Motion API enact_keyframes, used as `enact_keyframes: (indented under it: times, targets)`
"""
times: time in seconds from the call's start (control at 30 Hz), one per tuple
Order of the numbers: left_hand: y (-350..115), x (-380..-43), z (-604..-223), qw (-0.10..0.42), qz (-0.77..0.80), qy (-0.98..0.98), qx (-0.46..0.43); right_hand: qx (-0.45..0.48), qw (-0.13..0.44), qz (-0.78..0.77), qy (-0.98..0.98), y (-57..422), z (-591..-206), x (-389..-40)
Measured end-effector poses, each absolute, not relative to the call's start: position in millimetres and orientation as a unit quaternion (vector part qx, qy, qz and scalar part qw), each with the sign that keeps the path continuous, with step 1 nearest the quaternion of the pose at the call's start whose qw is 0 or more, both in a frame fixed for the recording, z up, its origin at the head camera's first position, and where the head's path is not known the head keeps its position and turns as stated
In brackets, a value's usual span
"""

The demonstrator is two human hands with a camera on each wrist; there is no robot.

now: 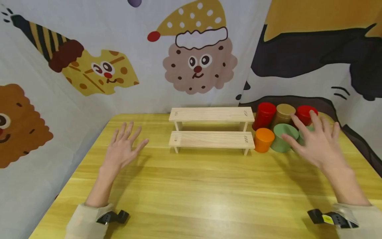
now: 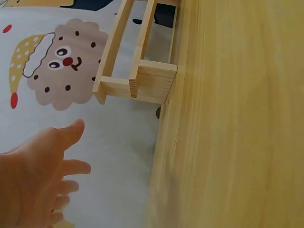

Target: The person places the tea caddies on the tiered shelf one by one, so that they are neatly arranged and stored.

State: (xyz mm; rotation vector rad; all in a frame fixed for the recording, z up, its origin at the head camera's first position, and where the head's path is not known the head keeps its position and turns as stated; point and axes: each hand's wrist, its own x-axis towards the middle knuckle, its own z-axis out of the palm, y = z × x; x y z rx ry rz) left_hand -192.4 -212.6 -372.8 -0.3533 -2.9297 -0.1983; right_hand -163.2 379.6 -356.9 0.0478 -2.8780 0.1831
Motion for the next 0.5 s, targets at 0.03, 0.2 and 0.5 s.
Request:
enact_keyframes:
  times: [0.03,0.2,0.5]
  targets:
    - [-212,-192,-373,0.092,-0.067,-0.986,-0.119,0.014,0.127,0.062,-0.990,381,-356,-163]
    - [-210,-193,-376,0.090,-0.076,-0.985,-0.122,0.004,0.126,0.071,-0.990,385,-354,-161]
    - [-205,-194,-378,0.083,-0.093,-0.984,-0.125,-0.001,0.141,0.084,-0.986,392,-350,-159]
